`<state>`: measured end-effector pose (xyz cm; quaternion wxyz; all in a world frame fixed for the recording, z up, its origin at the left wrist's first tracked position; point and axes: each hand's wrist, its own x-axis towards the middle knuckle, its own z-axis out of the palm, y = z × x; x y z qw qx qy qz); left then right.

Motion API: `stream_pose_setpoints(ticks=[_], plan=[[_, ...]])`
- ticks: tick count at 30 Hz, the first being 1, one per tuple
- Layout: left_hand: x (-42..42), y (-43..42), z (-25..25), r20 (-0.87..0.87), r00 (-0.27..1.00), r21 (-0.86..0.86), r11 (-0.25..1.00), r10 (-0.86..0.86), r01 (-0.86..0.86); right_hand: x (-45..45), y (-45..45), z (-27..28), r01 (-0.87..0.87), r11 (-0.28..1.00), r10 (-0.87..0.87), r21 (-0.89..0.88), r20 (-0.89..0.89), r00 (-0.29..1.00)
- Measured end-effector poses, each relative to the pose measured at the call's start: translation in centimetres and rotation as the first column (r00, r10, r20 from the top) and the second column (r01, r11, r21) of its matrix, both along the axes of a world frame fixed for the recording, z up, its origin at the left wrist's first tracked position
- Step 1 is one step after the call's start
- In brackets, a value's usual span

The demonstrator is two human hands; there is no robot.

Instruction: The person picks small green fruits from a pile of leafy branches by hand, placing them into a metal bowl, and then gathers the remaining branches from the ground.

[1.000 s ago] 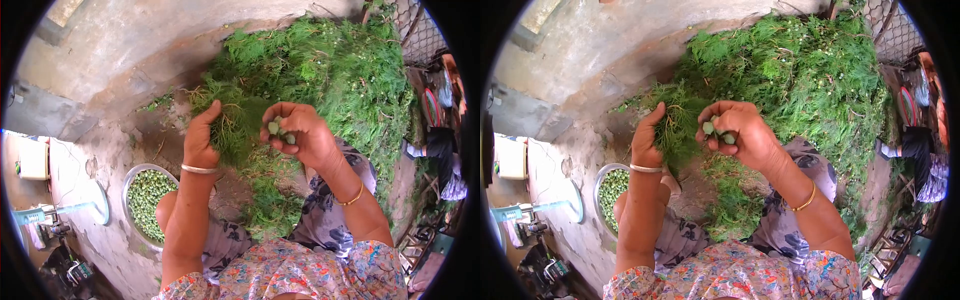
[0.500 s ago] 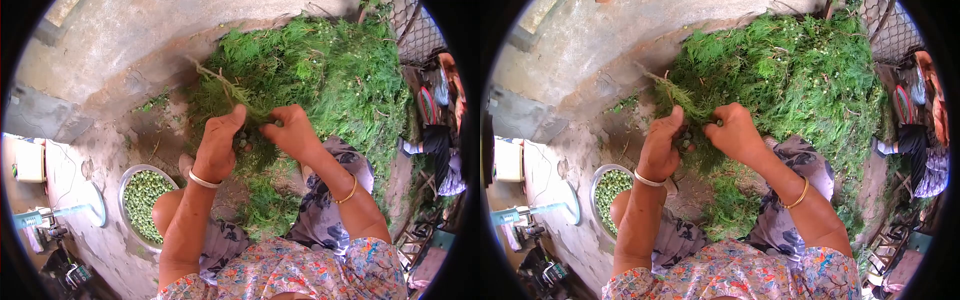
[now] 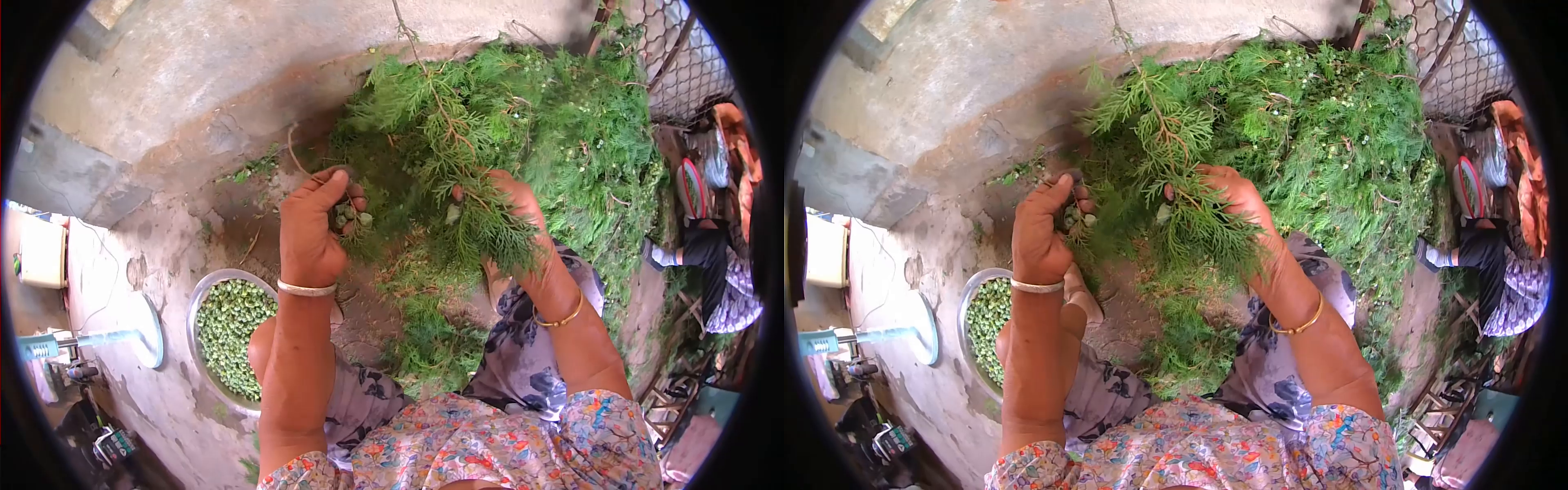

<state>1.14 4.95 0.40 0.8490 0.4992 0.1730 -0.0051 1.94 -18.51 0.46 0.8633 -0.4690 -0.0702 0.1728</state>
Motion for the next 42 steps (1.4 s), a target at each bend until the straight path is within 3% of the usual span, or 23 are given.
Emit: stream_pose_setpoints(ticks=[1,3,5,6,8,12,14,16,18,20,21,24,26,27,29,31,33,35,36,38,39,41,42], plan=[[-0.1,0.0,0.1,0.001,1.000,0.000,1.000,0.004,-0.004,0.2,0.0,-0.3,-0.019,0.999,0.020,-0.030,0.025,0.999],[-0.6,-0.4,0.7,0.124,0.969,0.130,0.972,-0.213,0.197,0.4,0.1,-0.1,-0.038,0.997,0.041,-0.060,0.048,0.998],[-1.4,-1.4,1.7,0.098,0.947,0.189,0.940,-0.307,0.285,0.3,0.6,1.0,-0.072,0.997,0.080,0.043,-0.233,0.969],[-1.7,-2.0,2.0,0.064,0.915,0.245,0.895,-0.397,0.371,0.3,0.9,1.1,-0.073,0.996,0.080,0.042,-0.234,0.969],[-1.9,-3.1,1.9,0.040,0.910,0.221,0.891,-0.413,0.395,0.3,1.4,1.1,-0.032,0.979,-0.001,-0.202,-0.161,0.987],[-1.5,-3.4,1.6,0.003,0.937,0.215,0.915,-0.350,0.341,0.4,1.4,0.5,-0.077,0.981,0.041,-0.176,-0.201,0.979],[-1.0,-3.3,1.7,0.022,0.945,0.178,0.931,-0.328,0.319,0.0,1.1,0.9,-0.195,0.979,0.176,-0.052,-0.256,0.951],[-0.9,-3.4,1.7,0.104,0.885,0.021,0.890,-0.454,0.455,0.2,0.4,-0.6,-0.253,0.967,0.246,-0.017,-0.189,0.951],[-1.0,-3.6,2.2,0.080,0.878,0.086,0.881,-0.472,0.466,-0.3,0.6,-0.4,-0.311,0.950,0.310,0.015,-0.121,0.943],[-1.2,-3.8,2.2,0.053,0.868,0.151,0.864,-0.493,0.481,-1.6,1.8,1.5,-0.121,0.931,0.067,-0.343,-0.166,0.984],[-1.3,-3.9,1.9,0.068,0.905,0.151,0.900,-0.421,0.408,-1.6,1.8,1.4,-0.119,0.931,0.064,-0.344,-0.168,0.984],[-1.0,-3.6,1.1,0.069,0.948,0.150,0.943,-0.311,0.299,-1.2,1.8,1.0,-0.078,0.995,0.070,-0.068,-0.113,0.991],[-0.8,-3.5,1.1,0.057,0.960,0.152,0.953,-0.273,0.262,-0.3,1.8,0.8,0.076,0.993,-0.108,-0.085,-0.473,0.874],[-0.8,-3.5,1.2,0.052,0.980,0.123,0.975,-0.191,0.184,0.1,1.8,0.6,0.074,0.994,-0.104,-0.081,-0.472,0.876],[-0.8,-3.3,1.4,0.043,0.994,0.097,0.990,-0.104,0.100,0.6,1.5,0.2,0.325,0.916,-0.383,-0.236,-0.272,0.883],[-0.7,-3.2,1.7,-0.059,0.996,0.130,0.990,0.065,-0.057,0.5,0.4,0.4,0.334,0.902,-0.387,-0.273,-0.172,0.906],[-0.6,-3.0,1.5,-0.069,0.993,0.140,0.986,0.097,-0.086,0.1,0.2,0.6,0.349,0.885,-0.386,-0.309,-0.068,0.920],[-0.6,-3.2,1.4,-0.079,0.989,0.150,0.982,0.125,-0.112,-0.4,1.0,0.7,0.311,0.816,-0.256,-0.488,0.177,0.950],[-0.6,-3.4,1.3,-0.070,0.989,0.183,0.976,0.129,-0.114,-0.7,1.4,0.4,0.313,0.814,-0.259,-0.489,0.177,0.949],[-0.8,-4.0,1.2,-0.061,0.990,0.216,0.970,0.130,-0.114,-1.0,2.3,-0.5,0.171,0.755,0.037,-0.633,0.301,0.953],[-0.9,-4.4,1.0,-0.037,0.994,0.228,0.969,0.103,-0.092,-1.2,2.6,-0.3,0.172,0.754,0.034,-0.634,0.299,0.954],[-1.1,-5.1,0.8,-0.015,0.997,0.238,0.969,0.073,-0.068,-1.4,3.0,0.2,-0.029,0.714,0.062,-0.699,0.021,0.998],[-1.1,-5.4,0.7,0.000,0.999,0.237,0.970,0.047,-0.046,-1.4,3.0,0.2,-0.029,0.714,0.061,-0.699,0.021,0.998]])
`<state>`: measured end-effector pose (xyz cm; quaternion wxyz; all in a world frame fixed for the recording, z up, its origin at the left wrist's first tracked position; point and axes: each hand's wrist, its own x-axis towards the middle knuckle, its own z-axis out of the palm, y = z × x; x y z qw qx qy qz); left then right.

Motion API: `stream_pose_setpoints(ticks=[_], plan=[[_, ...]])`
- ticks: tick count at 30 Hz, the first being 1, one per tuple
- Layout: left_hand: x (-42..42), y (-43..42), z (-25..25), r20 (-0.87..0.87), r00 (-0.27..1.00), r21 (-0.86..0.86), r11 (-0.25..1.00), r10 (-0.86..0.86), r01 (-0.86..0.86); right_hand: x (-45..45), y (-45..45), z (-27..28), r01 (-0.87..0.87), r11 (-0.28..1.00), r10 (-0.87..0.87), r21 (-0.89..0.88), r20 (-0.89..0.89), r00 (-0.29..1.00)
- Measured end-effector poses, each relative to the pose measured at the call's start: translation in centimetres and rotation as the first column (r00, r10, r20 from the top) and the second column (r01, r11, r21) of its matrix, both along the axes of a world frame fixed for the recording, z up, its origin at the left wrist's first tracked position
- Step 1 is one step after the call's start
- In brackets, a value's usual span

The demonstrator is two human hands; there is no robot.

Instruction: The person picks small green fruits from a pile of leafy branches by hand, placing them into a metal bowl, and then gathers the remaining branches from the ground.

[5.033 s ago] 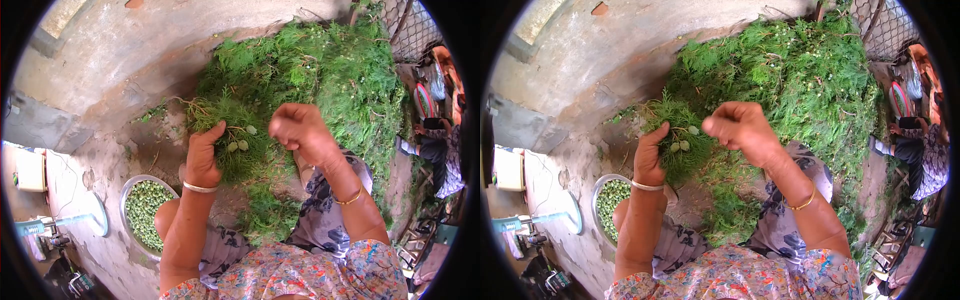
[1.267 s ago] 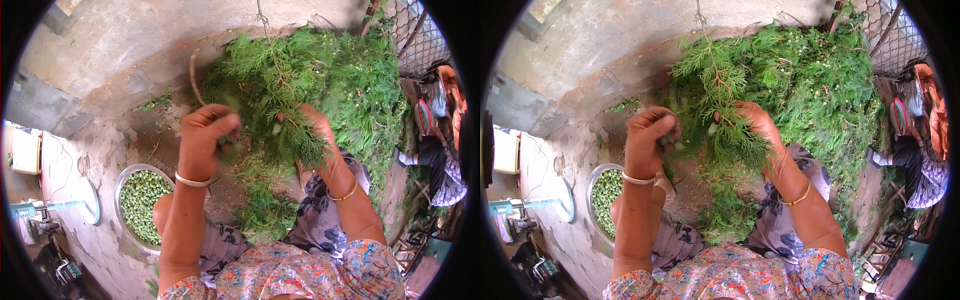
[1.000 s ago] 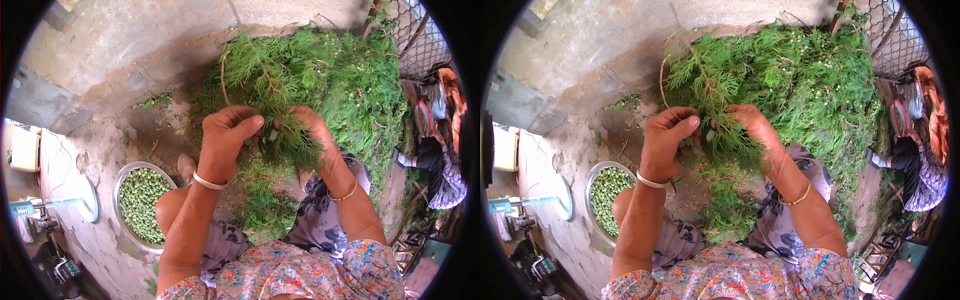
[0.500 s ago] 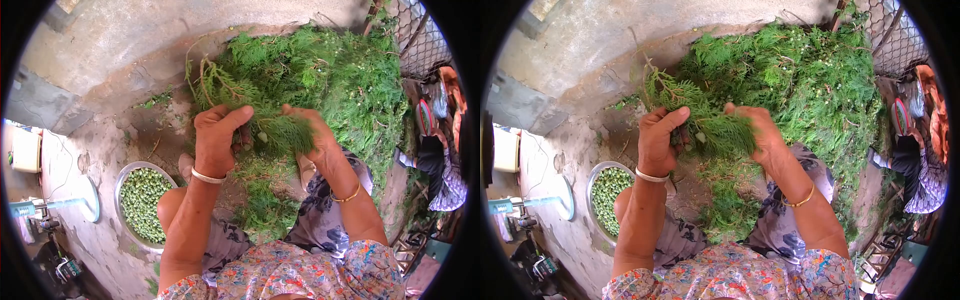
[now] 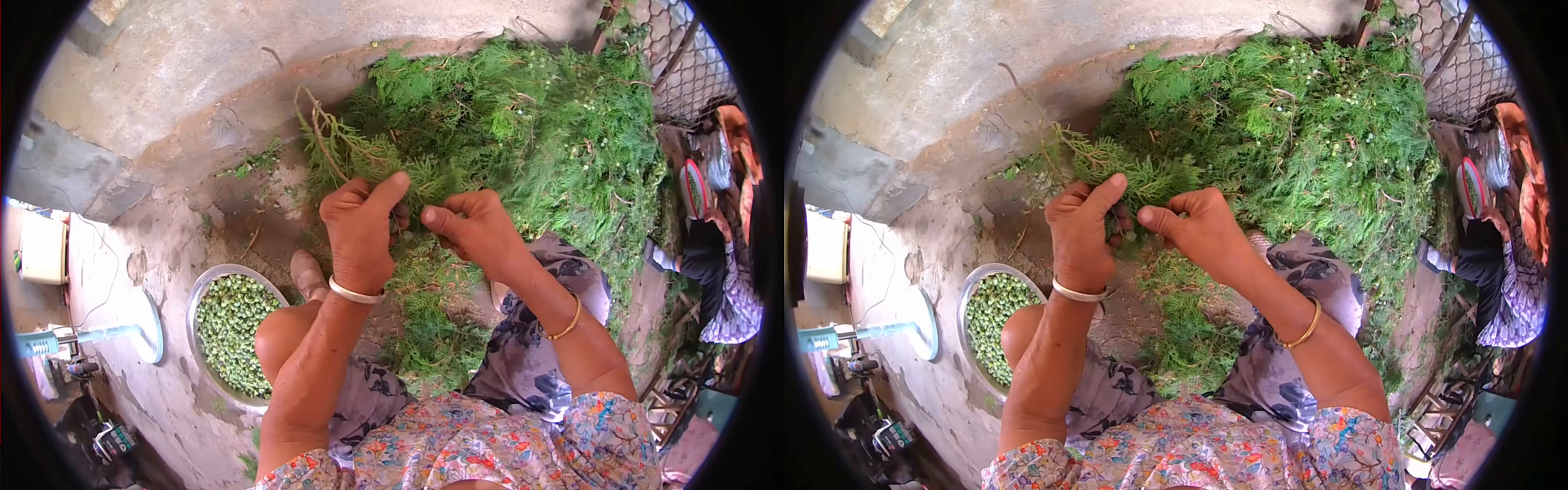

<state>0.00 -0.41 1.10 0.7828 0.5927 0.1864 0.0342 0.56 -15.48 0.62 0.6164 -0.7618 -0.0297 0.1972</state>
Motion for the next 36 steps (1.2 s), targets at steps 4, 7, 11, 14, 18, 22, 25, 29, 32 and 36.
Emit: stream_pose_setpoints(ticks=[4,7,11,14,18,22,25,29,32,36], plan=[[0.1,-0.3,0.0,-0.007,1.000,-0.030,0.999,-0.015,0.015,0.3,0.0,0.0,0.177,0.947,-0.084,0.268,-0.325,0.942],[0.1,-0.3,-0.3,-0.038,0.999,-0.082,0.996,-0.022,0.019,0.6,-0.3,0.2,0.188,0.940,-0.106,0.284,-0.279,0.954],[0.3,-0.2,-0.6,-0.089,0.996,-0.166,0.986,0.008,-0.023,0.2,-0.2,0.9,0.081,0.972,-0.077,0.220,-0.024,0.997],[0.2,-0.3,-0.9,-0.072,0.997,-0.184,0.983,-0.003,-0.010,0.0,-0.3,0.1,0.006,0.988,-0.031,0.153,0.159,0.987],[0.3,0.0,-0.9,-0.087,0.996,-0.182,0.982,0.028,-0.043,-0.3,-0.4,-0.1,-0.049,0.989,0.005,0.137,0.303,0.953],[0.4,1.1,-0.4,-0.111,0.985,-0.146,0.982,-0.133,0.116,-0.3,-0.8,0.5,-0.101,0.988,0.072,0.117,0.226,0.971],[0.7,1.8,-0.1,-0.082,0.946,-0.260,0.923,-0.313,0.282,-0.1,-0.9,0.6,-0.072,0.988,0.052,0.139,0.141,0.989],[0.7,1.4,-1.5,-0.104,0.927,-0.118,0.930,-0.360,0.348,0.0,-1.0,-0.4,-0.116,0.991,0.099,0.072,0.211,0.972],[0.7,1.2,-2.6,-0.055,0.950,-0.216,0.932,-0.308,0.290,-0.1,-0.9,-1.0,-0.072,0.995,0.087,-0.075,0.219,0.972],[0.7,0.6,-2.0,-0.116,0.985,-0.145,0.983,-0.131,0.114,-0.6,-0.8,0.2,-0.069,0.998,0.067,-0.007,0.371,0.926]])
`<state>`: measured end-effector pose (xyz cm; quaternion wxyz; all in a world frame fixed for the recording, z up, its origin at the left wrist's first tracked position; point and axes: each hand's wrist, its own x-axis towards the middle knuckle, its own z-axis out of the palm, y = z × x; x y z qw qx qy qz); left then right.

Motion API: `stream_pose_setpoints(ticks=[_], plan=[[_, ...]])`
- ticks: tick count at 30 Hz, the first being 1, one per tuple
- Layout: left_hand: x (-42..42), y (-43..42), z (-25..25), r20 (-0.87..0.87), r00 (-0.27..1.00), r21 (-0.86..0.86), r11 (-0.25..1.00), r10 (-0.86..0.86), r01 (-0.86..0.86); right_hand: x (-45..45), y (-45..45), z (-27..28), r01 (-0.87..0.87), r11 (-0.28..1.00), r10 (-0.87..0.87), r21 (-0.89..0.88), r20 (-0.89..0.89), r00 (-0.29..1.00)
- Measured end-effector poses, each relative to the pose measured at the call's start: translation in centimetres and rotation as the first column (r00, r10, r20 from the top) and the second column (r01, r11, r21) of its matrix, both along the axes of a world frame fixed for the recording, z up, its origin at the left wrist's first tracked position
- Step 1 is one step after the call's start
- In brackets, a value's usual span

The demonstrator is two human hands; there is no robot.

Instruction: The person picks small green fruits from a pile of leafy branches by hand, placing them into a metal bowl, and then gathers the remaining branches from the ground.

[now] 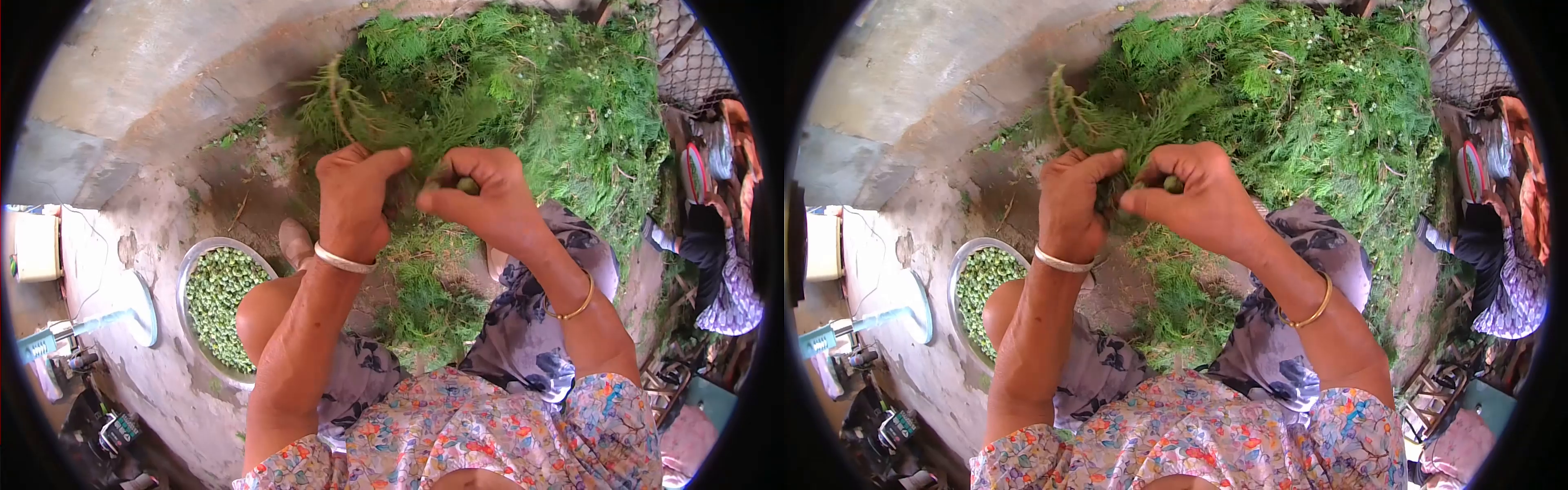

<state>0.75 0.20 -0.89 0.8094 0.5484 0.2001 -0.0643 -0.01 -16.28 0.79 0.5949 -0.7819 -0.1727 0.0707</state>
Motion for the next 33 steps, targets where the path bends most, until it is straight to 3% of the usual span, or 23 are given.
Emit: stream_pose_setpoints(ticks=[3,4,5,6,8,10,13,15,16,17,18,20,23,25,26,27,28,29,30,31,32,33], plan=[[1.1,0.9,0.3,-0.060,0.988,0.095,0.986,0.145,-0.139,-0.2,-0.2,0.8,-0.149,0.982,0.144,0.114,0.051,0.988],[1.4,1.3,0.3,-0.021,0.993,0.030,0.993,0.112,-0.112,0.0,-0.5,1.1,-0.067,0.961,0.135,0.269,-0.244,0.960],[1.8,1.5,0.3,0.022,0.997,-0.037,0.997,0.075,-0.074,0.2,-0.8,1.5,0.060,0.921,0.160,0.386,-0.514,0.843],[1.9,1.5,0.3,0.032,0.997,-0.036,0.997,0.069,-0.068,0.7,-1.0,1.7,0.062,0.920,0.156,0.387,-0.505,0.849],[1.1,1.5,0.0,0.034,0.995,0.008,0.995,-0.097,0.097,1.4,-1.5,2.1,0.272,0.787,0.187,0.553,-0.635,0.750],[0.7,1.6,-0.2,0.003,0.983,0.028,0.983,-0.183,0.183,1.6,-1.7,2.2,0.313,0.747,0.202,0.587,-0.649,0.733],[0.2,1.0,0.0,-0.005,0.955,-0.005,0.955,-0.296,0.296,1.5,-1.8,1.9,0.306,0.839,0.056,0.450,-0.631,0.774],[-0.3,0.1,0.5,0.038,0.942,0.015,0.942,-0.334,0.334,1.4,-1.4,1.4,0.306,0.923,-0.145,0.234,-0.524,0.839],[-0.4,-0.2,0.9,0.074,0.927,0.035,0.930,-0.367,0.366,1.5,-1.3,0.9,0.307,0.922,-0.149,0.234,-0.518,0.842],[-0.4,0.2,1.5,0.030,0.869,0.105,0.866,-0.493,0.488,1.5,-1.2,0.3,0.230,0.963,-0.154,0.140,-0.416,0.896],[-0.5,0.2,1.4,0.034,0.868,0.107,0.865,-0.495,0.489,1.6,-1.1,0.0,0.162,0.986,-0.143,0.035,-0.312,0.939],[-0.8,0.2,0.6,0.044,0.753,0.413,0.699,-0.656,0.584,1.6,-1.1,-0.3,0.138,0.990,-0.123,0.015,-0.356,0.926],[-0.8,0.1,1.2,0.010,0.754,0.435,0.681,-0.657,0.589,1.6,-1.0,-0.4,0.131,0.991,-0.124,-0.003,-0.341,0.932],[-0.5,0.6,1.4,-0.027,0.779,0.455,0.686,-0.627,0.567,1.6,-0.7,0.5,0.258,0.966,-0.247,-0.004,-0.311,0.918],[-0.2,1.2,1.0,0.009,0.883,0.268,0.852,-0.469,0.449,1.7,-0.9,0.3,0.255,0.967,-0.243,-0.002,-0.311,0.919],[0.1,1.9,0.9,0.008,0.957,0.069,0.955,-0.289,0.288,1.8,-1.2,0.0,0.261,0.958,-0.282,-0.118,-0.239,0.929],[0.4,2.5,0.9,0.010,0.959,0.074,0.957,-0.282,0.281,2.0,-1.4,0.0,0.270,0.935,-0.310,-0.229,-0.161,0.937],[0.7,3.2,1.1,0.048,0.986,-0.052,0.985,-0.161,0.163,1.9,-1.7,0.4,0.210,0.897,-0.262,-0.389,-0.083,0.962],[1.0,4.0,1.2,0.072,0.997,-0.180,0.983,-0.033,0.046,1.6,-1.9,-0.5,0.205,0.901,-0.253,-0.383,-0.080,0.964],[1.2,4.8,1.0,0.088,0.996,-0.311,0.950,0.001,0.027,1.3,-2.1,-2.1,-0.032,0.791,0.027,-0.611,-0.018,0.999],[1.2,5.1,1.0,0.092,0.996,-0.307,0.951,0.007,0.022,0.8,-2.1,-3.3,-0.208,0.561,0.308,-0.801,-0.031,0.951],[1.3,5.2,1.3,0.104,0.994,-0.322,0.947,0.028,0.006,0.0,-2.0,-3.7,-0.208,0.562,0.311,-0.801,-0.028,0.950]])
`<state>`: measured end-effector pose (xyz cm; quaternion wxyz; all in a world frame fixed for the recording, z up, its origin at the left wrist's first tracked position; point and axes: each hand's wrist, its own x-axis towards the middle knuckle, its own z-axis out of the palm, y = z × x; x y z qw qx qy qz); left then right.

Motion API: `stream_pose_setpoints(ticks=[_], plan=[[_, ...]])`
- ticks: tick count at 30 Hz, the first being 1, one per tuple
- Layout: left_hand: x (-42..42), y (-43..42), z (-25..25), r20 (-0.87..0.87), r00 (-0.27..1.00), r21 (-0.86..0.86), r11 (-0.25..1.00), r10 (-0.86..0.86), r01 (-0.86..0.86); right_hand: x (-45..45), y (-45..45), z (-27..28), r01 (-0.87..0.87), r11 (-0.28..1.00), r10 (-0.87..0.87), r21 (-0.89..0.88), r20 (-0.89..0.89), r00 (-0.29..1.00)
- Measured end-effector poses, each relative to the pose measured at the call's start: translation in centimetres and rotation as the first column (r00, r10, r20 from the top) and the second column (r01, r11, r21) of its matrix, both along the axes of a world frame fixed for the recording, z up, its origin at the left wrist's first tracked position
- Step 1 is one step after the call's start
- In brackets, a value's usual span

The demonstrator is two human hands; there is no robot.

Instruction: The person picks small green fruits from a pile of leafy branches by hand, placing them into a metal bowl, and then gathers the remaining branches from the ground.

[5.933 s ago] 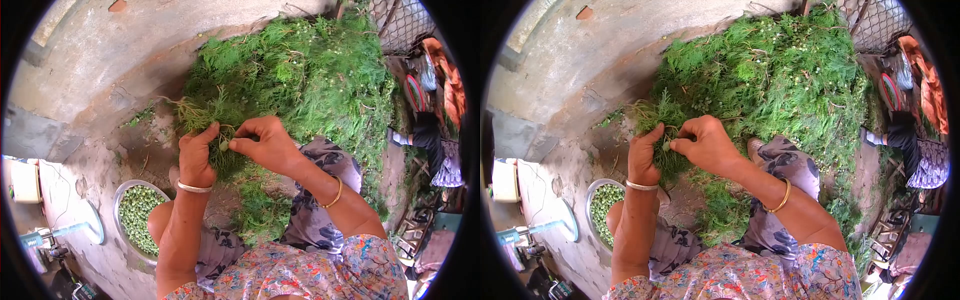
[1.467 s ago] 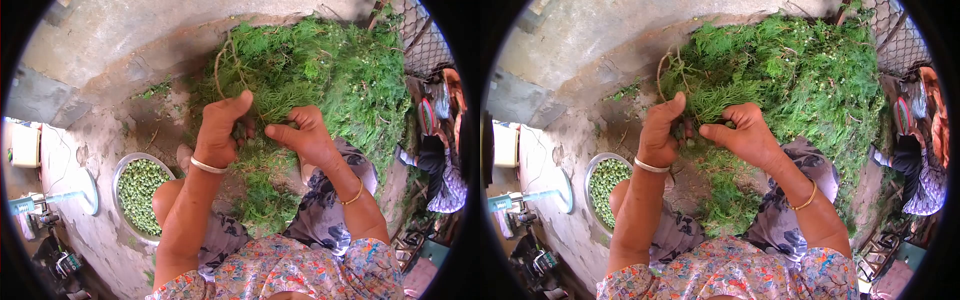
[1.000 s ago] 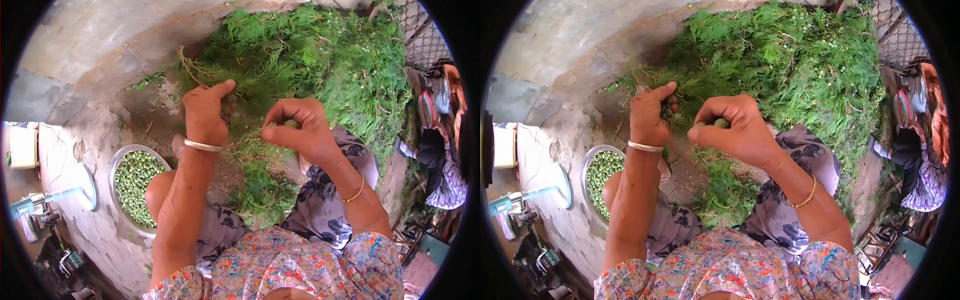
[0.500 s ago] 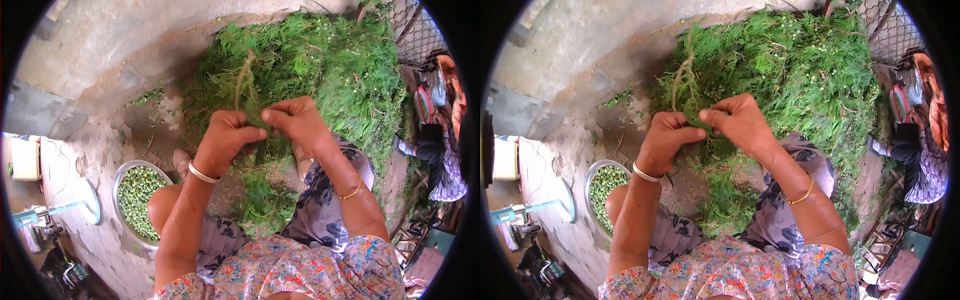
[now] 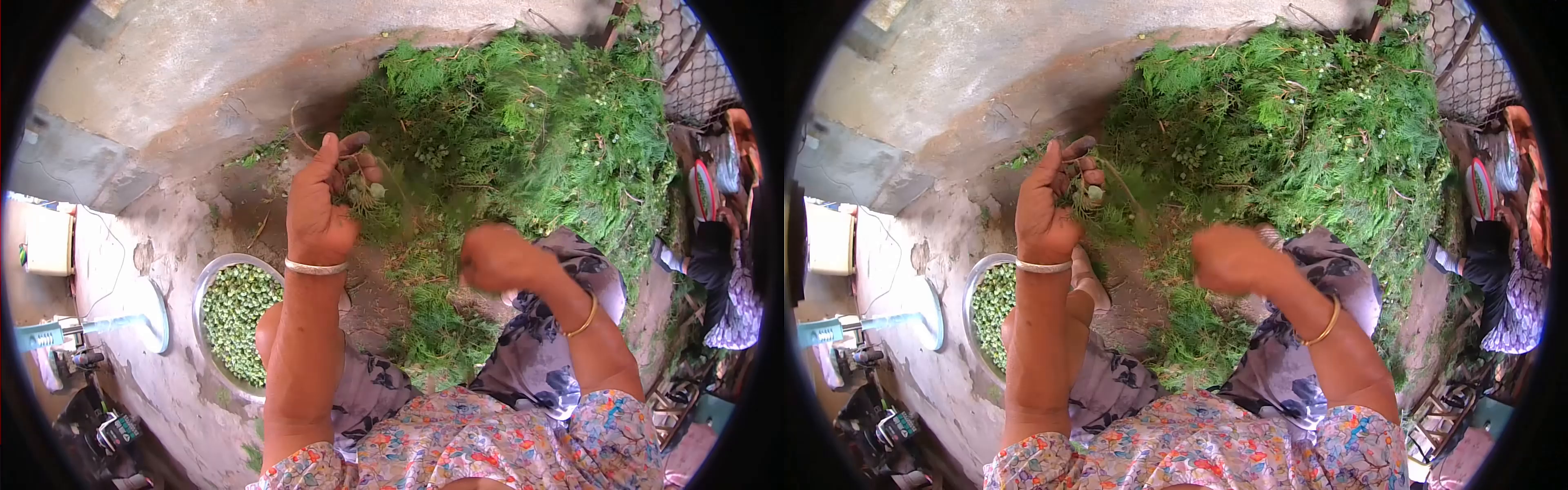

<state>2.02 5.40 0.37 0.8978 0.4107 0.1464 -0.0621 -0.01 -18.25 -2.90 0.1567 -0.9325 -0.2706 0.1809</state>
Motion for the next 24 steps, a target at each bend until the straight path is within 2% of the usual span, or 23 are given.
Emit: stream_pose_setpoints(ticks=[2,3,5,6,7,8,9,11,13,18,20,21,23,24], plan=[[0.0,-0.1,0.2,0.011,1.000,-0.020,1.000,0.019,-0.018,-1.5,0.1,-0.4,-0.236,0.967,0.252,0.097,-0.219,0.943],[-0.1,-0.2,0.1,0.021,1.000,0.005,1.000,0.003,-0.004,-1.2,0.3,0.0,-0.240,0.967,0.254,0.090,-0.219,0.942],[-0.4,-0.6,0.0,0.024,1.000,0.026,1.000,-0.006,0.006,-0.3,1.0,1.7,0.072,0.933,0.065,0.354,-0.362,0.930],[-0.6,-0.9,0.0,0.040,0.999,0.033,0.999,-0.037,0.035,-0.1,1.2,2.1,0.075,0.933,0.064,0.352,-0.366,0.928],[-0.7,-1.2,0.0,0.057,0.996,0.043,0.997,-0.069,0.067,0.0,1.4,2.5,0.302,0.791,-0.014,0.532,-0.478,0.878],[-0.8,-1.7,-0.3,0.056,0.996,0.042,0.997,-0.073,0.071,0.1,1.5,3.0,0.513,0.571,-0.055,0.641,-0.593,0.803],[-0.8,-2.3,-0.7,0.079,0.990,0.051,0.993,-0.113,0.109,0.2,1.6,3.5,0.516,0.570,-0.060,0.640,-0.594,0.802],[-1.0,-3.5,-1.0,0.101,0.982,0.057,0.987,-0.158,0.153,0.4,1.7,4.2,0.683,0.494,-0.121,0.537,-0.736,0.666],[-1.3,-4.8,-1.0,0.024,0.984,0.082,0.981,-0.179,0.176,0.5,2.0,4.0,0.679,0.494,-0.124,0.543,-0.729,0.674],[-1.3,-5.7,-1.4,0.076,0.991,0.140,0.985,-0.111,0.100,0.6,2.6,4.3,0.639,0.531,-0.167,0.557,-0.670,0.723],[-1.2,-5.6,-1.8,-0.048,0.998,0.130,0.991,-0.036,0.042,0.5,2.7,4.4,0.622,0.502,-0.168,0.601,-0.638,0.752],[-1.1,-5.6,-2.0,-0.048,0.998,0.130,0.991,-0.038,0.044,0.5,2.7,4.3,0.623,0.501,-0.169,0.601,-0.638,0.751],[-1.0,-5.8,-2.5,-0.094,0.996,-0.025,1.000,-0.005,0.003,0.4,2.7,4.0,0.637,0.393,-0.147,0.663,-0.639,0.755],[-0.7,-5.5,-3.0,-0.093,0.996,-0.024,1.000,-0.007,0.005,0.3,2.6,4.1,0.638,0.392,-0.148,0.664,-0.638,0.755]])
